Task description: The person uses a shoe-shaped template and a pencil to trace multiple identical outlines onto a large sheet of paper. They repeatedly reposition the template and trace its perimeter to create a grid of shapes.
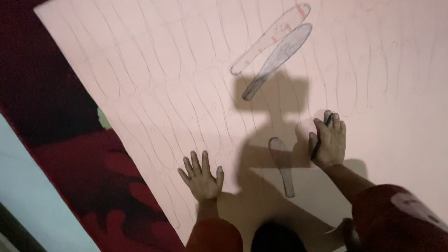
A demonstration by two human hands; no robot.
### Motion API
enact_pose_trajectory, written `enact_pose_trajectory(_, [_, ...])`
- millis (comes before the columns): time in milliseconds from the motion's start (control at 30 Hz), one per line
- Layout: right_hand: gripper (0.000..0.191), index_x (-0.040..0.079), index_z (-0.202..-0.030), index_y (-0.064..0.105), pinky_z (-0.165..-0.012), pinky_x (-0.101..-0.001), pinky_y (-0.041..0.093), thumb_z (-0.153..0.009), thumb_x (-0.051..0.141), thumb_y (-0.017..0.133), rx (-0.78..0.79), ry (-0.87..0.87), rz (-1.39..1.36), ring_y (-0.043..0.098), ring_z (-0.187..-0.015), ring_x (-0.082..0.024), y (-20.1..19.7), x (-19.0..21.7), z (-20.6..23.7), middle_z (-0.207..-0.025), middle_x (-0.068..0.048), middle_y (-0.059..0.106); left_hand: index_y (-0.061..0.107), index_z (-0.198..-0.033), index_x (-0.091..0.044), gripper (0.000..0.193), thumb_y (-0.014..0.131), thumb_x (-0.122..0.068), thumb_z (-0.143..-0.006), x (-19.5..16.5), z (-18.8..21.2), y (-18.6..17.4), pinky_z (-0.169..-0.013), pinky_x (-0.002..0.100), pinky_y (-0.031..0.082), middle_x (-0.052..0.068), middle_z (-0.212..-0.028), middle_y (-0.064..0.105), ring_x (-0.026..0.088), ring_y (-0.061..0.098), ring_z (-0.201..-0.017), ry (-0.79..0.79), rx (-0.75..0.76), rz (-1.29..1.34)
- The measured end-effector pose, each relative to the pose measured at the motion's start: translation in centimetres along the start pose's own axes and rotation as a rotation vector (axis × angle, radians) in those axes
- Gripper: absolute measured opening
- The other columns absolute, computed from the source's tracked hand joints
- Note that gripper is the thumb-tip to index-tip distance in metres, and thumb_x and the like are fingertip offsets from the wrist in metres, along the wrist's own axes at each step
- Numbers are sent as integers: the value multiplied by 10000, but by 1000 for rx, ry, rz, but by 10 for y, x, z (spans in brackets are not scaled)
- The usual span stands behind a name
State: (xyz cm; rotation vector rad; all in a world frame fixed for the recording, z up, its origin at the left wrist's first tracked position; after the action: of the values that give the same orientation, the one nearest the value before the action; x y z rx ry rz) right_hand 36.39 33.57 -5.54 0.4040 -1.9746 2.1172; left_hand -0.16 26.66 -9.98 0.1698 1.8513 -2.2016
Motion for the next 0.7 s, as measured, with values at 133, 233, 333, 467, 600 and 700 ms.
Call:
enact_pose_trajectory(133, [446, 32, -1374, 507, -1179, -661, 257, -958, 158, 609, 184, 117, 72, 374, -1428, -566, 20, -19, 12, -1488, -357, 462, 465, -1567, -216, 696, 522, -572, -972, 2, 8, 9, -1249, 682, 68, 110, -1709, 256, 393, 186, -1579, -19, 12, -10])
enact_pose_trajectory(233, [456, 49, -1409, 498, -1214, -650, 208, -978, 177, 577, 186, 103, 43, 306, -1481, -550, 25, -21, 18, -1527, -362, 432, 458, -1579, -221, 698, 510, -577, -982, 2, 14, 13, -1260, 670, 65, 97, -1718, 247, 386, 183, -1586, -36, 7, 1])
enact_pose_trajectory(333, [405, 88, -1418, 502, -1225, -637, 157, -1038, 228, 506, 243, 137, 53, 246, -1501, -543, 32, -30, 24, -1561, -377, 392, 446, -1592, -229, 699, 513, -576, -989, -3, 18, 14, -1266, 664, 62, 91, -1723, 248, 375, 182, -1594, -36, -15, -9])
enact_pose_trajectory(467, [502, 30, -1544, 426, -1224, -653, 102, -1114, 287, 400, 140, 11, -62, 197, -1517, -574, 25, -30, 36, -1600, -422, 302, 405, -1621, -228, 693, 522, -523, -1004, -11, 29, 15, -1271, 659, 61, 104, -1730, 234, 382, 163, -1602, -19, -36, -5])
enact_pose_trajectory(600, [406, 96, -1495, 461, -1269, -653, 90, -1156, 312, 404, 83, 8, -83, 198, -1577, -520, 24, -28, 49, -1656, -350, 309, 362, -1636, -209, 694, 518, -469, -1011, -17, 46, 22, -1258, 666, 48, 126, -1725, 216, 389, 145, -1595, -40, -54, -9])
enact_pose_trajectory(700, [463, 9, -1513, 425, -1251, -674, 109, -1128, 265, 408, 80, -6, -163, 194, -1558, -554, 18, -26, 59, -1635, -361, 329, 317, -1674, -191, 660, 470, -423, -1076, -26, 58, 29, -1282, 654, 40, 150, -1752, 190, 402, 116, -1618, -107, -75, 5])
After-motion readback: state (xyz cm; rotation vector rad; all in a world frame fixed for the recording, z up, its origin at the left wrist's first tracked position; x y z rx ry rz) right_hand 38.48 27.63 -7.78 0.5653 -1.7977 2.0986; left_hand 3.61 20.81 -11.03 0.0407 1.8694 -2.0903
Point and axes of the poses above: each hand's wrist, its own z-axis away from the middle knuckle, its own y-axis out of the palm, x = y × z, the point moved 7 cm from there along -z, towards the middle knuckle
